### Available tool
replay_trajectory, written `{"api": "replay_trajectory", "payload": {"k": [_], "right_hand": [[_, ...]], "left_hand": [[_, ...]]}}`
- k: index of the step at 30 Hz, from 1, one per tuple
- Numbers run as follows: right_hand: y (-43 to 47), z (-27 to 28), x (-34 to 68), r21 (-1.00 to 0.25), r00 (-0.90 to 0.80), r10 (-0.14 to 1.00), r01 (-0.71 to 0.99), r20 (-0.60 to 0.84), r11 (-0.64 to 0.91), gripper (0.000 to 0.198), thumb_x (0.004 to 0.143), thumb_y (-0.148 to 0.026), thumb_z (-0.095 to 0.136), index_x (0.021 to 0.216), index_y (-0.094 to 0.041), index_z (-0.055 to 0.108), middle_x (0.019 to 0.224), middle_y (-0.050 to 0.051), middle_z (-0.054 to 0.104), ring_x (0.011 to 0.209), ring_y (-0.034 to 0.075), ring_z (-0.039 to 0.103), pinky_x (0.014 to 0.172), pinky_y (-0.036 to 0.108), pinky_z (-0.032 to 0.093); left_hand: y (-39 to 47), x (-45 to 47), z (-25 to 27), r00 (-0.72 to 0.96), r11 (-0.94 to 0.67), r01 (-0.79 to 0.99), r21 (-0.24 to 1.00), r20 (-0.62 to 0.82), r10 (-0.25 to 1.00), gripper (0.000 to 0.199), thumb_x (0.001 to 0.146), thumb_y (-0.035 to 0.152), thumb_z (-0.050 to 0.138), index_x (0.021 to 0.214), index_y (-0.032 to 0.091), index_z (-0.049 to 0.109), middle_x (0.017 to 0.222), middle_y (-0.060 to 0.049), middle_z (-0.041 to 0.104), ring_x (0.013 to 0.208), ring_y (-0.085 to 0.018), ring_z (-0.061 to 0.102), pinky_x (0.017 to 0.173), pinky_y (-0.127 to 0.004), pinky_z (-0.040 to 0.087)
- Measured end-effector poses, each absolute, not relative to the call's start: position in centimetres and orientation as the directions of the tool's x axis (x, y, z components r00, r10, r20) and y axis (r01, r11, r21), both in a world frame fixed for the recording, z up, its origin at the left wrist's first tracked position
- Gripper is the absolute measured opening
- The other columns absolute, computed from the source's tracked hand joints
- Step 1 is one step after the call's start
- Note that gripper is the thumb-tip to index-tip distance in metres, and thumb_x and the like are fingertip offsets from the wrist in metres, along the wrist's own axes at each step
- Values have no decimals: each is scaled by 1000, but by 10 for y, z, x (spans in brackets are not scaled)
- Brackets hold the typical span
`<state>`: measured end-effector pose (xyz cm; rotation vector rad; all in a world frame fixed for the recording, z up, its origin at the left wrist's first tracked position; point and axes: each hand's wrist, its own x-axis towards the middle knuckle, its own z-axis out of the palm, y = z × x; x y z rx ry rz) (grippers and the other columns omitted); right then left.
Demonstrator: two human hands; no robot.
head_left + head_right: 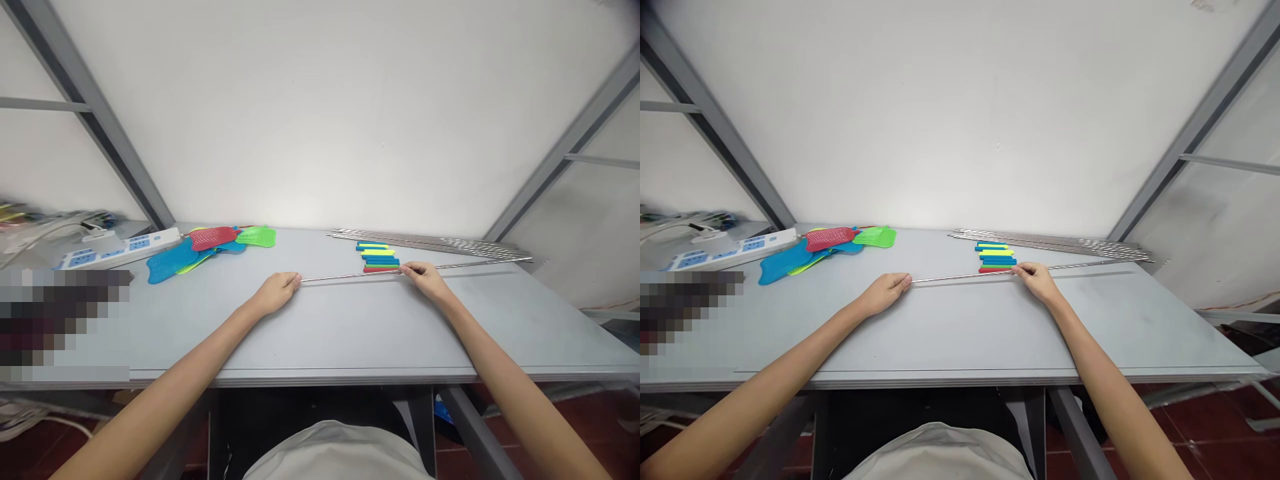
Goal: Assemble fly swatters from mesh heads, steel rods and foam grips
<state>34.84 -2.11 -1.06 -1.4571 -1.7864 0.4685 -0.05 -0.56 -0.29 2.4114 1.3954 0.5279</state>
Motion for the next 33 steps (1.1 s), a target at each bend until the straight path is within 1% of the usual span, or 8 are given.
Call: {"api": "replay_trajectory", "payload": {"k": [4,13,25,33], "right_hand": [[-21,-11,346,-698,-42,946,664,322,267,33,71,-41,42,67,-15,60,70,4,59,67,17,51,61,25,35],[-19,-15,342,-687,-41,931,664,362,296,31,72,-41,41,67,-15,58,66,3,56,64,15,49,59,25,35],[-23,-15,335,-693,-27,919,649,392,315,34,71,-44,41,66,-15,58,65,4,55,63,15,47,59,25,35],[-28,-13,323,-719,-56,934,622,354,310,32,72,-42,40,68,-16,59,69,4,58,68,16,49,63,26,35]], "left_hand": [[-6,0,-4,462,-484,770,415,160,872,32,79,34,21,53,18,32,49,3,37,48,-11,36,48,-22,26],[-6,0,-5,469,-492,769,409,161,868,32,79,34,21,55,18,33,50,2,39,49,-12,37,49,-23,27],[-8,1,-4,471,-491,751,443,163,867,32,80,35,20,55,18,33,51,2,39,50,-12,38,50,-23,28],[-15,9,-4,492,-504,740,446,152,857,33,80,35,20,55,18,33,50,2,38,49,-12,37,50,-23,28]]}}
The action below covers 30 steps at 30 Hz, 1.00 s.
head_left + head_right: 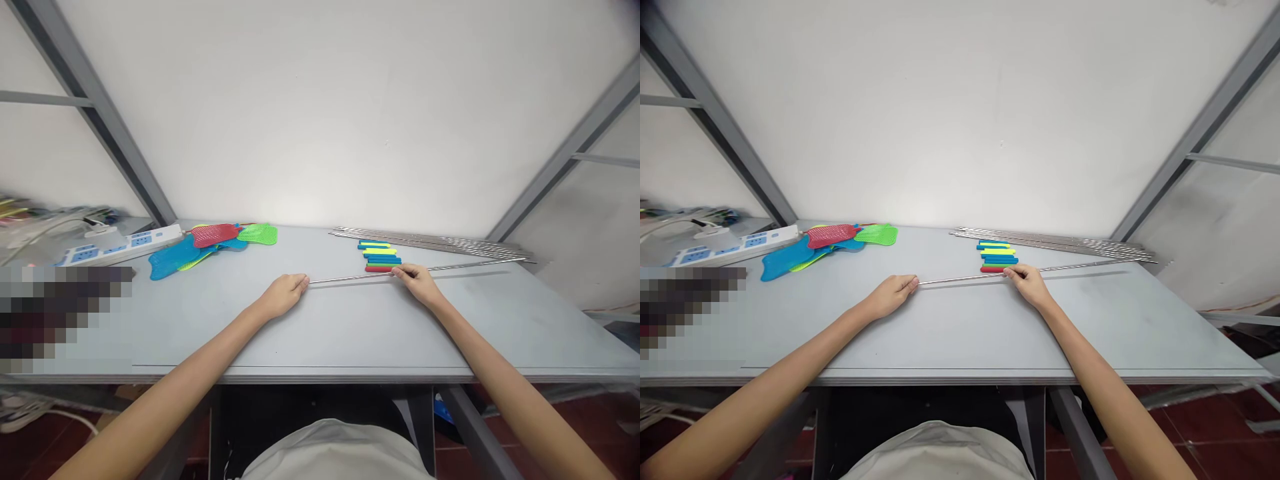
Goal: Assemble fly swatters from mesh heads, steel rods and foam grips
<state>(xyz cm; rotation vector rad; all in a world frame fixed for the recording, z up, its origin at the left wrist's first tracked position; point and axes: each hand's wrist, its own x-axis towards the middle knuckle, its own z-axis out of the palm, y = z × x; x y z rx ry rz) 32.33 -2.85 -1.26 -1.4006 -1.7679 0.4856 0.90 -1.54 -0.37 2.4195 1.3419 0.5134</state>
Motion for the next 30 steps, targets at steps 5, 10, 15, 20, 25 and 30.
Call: {"api": "replay_trajectory", "payload": {"k": [5,10,15,20,25,30], "right_hand": [[-27,-13,324,-708,-45,931,637,362,306,33,72,-44,40,66,-16,58,67,4,57,66,16,48,61,26,35],[-26,-13,327,-663,-42,928,688,370,295,36,72,-45,37,65,-16,56,61,3,53,58,14,45,53,25,33],[-29,-13,324,-649,-22,921,703,388,290,36,72,-47,37,66,-16,56,59,2,51,53,12,42,50,24,32],[-34,-10,318,-664,-49,924,681,379,309,34,70,-46,42,73,-16,57,67,4,56,55,13,45,51,25,35],[-40,-9,306,-691,-144,934,638,326,339,32,70,-45,42,78,-18,56,79,5,58,49,11,45,48,25,37],[-46,-7,292,-734,-192,944,594,270,331,33,70,-46,41,81,-18,54,84,6,57,38,7,41,39,24,35]], "left_hand": [[-18,11,-4,496,-507,723,469,159,854,33,80,36,20,55,18,32,50,3,37,49,-11,36,50,-23,28],[-18,13,-4,495,-520,701,488,192,847,33,81,36,21,55,18,31,50,3,35,48,-11,35,49,-23,26],[-18,14,-2,492,-524,693,495,206,846,32,81,35,22,56,18,32,50,4,35,48,-10,35,49,-23,27],[-22,16,1,501,-532,685,499,208,840,31,81,34,21,58,18,35,52,3,38,50,-11,37,51,-23,28],[-27,20,4,529,-541,661,520,189,827,31,81,34,21,60,18,36,52,3,37,50,-11,36,51,-23,29],[-29,23,4,557,-566,653,503,187,809,30,81,34,22,60,18,37,52,3,36,50,-11,35,51,-22,29]]}}
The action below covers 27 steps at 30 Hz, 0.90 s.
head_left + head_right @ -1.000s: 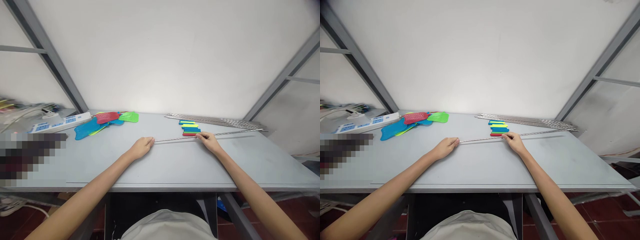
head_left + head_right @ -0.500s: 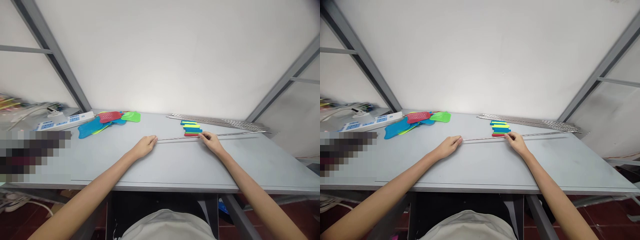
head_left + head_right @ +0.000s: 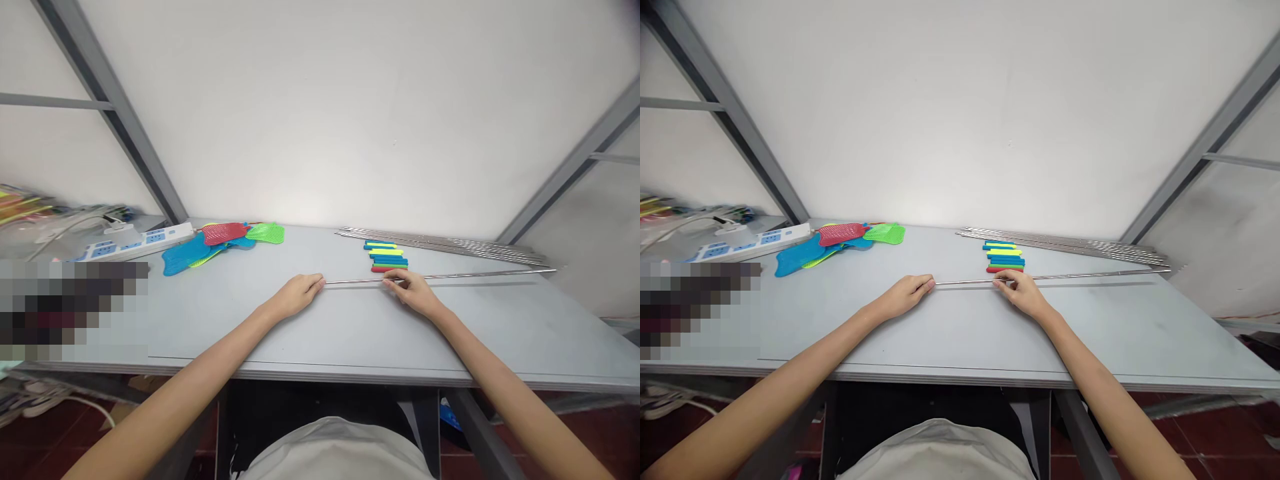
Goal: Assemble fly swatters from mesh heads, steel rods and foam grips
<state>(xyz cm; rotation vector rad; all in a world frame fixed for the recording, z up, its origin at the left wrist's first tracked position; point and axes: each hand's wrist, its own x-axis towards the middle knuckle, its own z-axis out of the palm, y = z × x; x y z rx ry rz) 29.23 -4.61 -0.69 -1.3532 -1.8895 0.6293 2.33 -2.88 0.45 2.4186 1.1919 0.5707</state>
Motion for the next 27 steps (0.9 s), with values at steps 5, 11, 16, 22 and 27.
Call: {"api": "replay_trajectory", "payload": {"k": [5,11,16,22,27], "right_hand": [[-47,-7,284,-787,-194,957,545,216,289,32,69,-46,43,80,-19,55,80,5,57,34,6,40,35,23,34],[-44,-13,283,-866,-157,976,456,149,205,36,67,-47,45,80,-16,59,59,2,53,32,6,34,32,22,28],[-42,-17,282,-921,-127,986,361,106,146,36,64,-47,49,80,-16,60,65,2,51,35,4,31,33,22,25],[-40,-19,282,-919,-126,986,365,111,150,38,64,-48,49,77,-15,61,58,1,47,40,5,28,37,21,22],[-43,-16,280,-906,-142,982,387,127,174,35,66,-45,48,73,-13,61,56,1,45,45,6,30,40,21,23]], "left_hand": [[-29,23,4,580,-603,648,466,212,787,29,81,32,22,61,19,37,52,3,37,50,-11,36,51,-22,28],[-30,24,3,596,-623,641,448,222,772,30,82,33,20,61,19,35,52,3,35,49,-11,35,51,-22,28],[-30,26,0,607,-646,637,421,243,757,29,83,32,19,61,19,34,53,3,36,50,-11,36,52,-22,29],[-28,29,-5,638,-682,660,315,243,730,25,83,28,21,64,19,35,52,3,37,49,-11,37,53,-22,29],[-29,35,-6,649,-691,654,307,242,721,26,83,28,19,64,19,35,53,2,39,49,-11,38,52,-22,29]]}}
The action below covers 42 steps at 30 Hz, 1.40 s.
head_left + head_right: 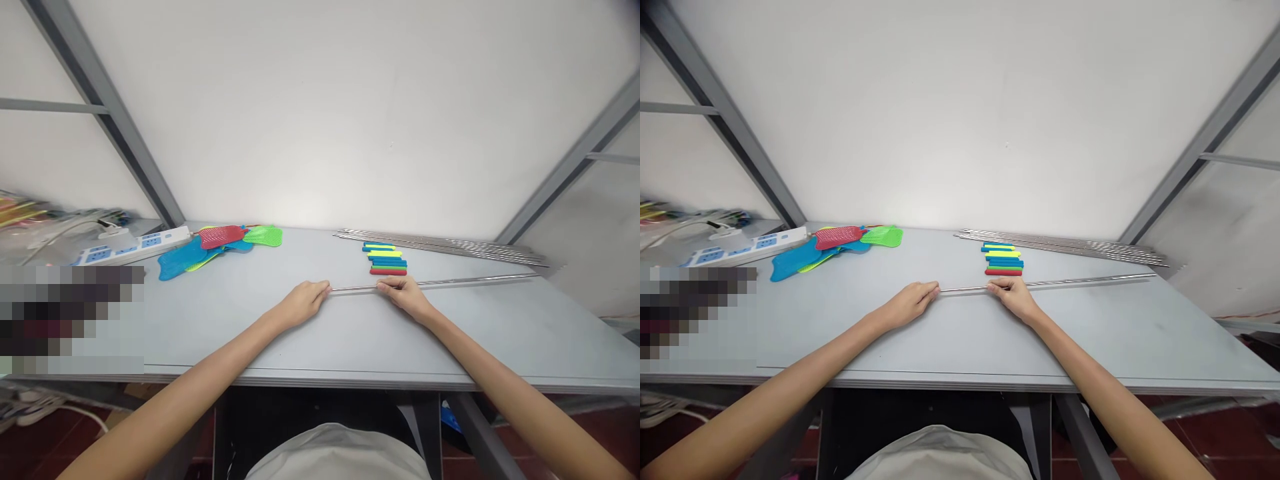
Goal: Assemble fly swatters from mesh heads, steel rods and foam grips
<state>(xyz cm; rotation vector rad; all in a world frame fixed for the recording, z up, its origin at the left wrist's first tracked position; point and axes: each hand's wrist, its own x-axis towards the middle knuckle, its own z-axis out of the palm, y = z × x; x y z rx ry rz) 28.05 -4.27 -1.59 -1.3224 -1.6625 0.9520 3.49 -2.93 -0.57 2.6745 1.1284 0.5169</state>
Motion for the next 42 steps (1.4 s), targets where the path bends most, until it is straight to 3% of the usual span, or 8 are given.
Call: {"api": "replay_trajectory", "payload": {"k": [9,15,22,30,42], "right_hand": [[-47,-11,271,-895,-214,964,381,160,233,29,69,-39,47,71,-14,60,64,1,47,51,8,34,45,22,26],[-46,-13,272,-900,-192,974,393,122,190,32,68,-41,47,74,-13,61,58,0,45,46,7,31,42,22,24],[-47,-14,273,-887,-200,963,391,178,245,34,69,-43,45,77,-15,61,65,1,47,46,6,30,42,22,25],[-46,-13,274,-915,-183,977,368,107,169,36,67,-44,47,80,-14,61,50,-2,37,44,6,24,40,21,21],[-49,-10,274,-889,-215,972,419,99,183,35,69,-45,44,78,-15,59,49,-4,33,44,6,26,43,21,23]], "left_hand": [[-40,50,-4,653,-692,618,374,245,716,27,84,29,18,64,18,34,54,2,40,50,-10,39,53,-22,30],[-41,49,0,614,-640,594,487,240,752,30,84,33,18,61,18,31,53,3,36,49,-10,35,52,-22,29],[-43,44,8,562,-567,561,604,225,796,30,83,37,18,68,19,37,58,3,40,54,-10,37,54,-23,29],[-42,36,9,514,-533,618,578,215,830,35,81,39,22,54,17,26,50,5,26,48,-8,27,47,-22,24],[-42,34,6,559,-569,609,553,210,802,31,81,36,20,59,18,32,53,4,33,50,-9,33,50,-22,27]]}}
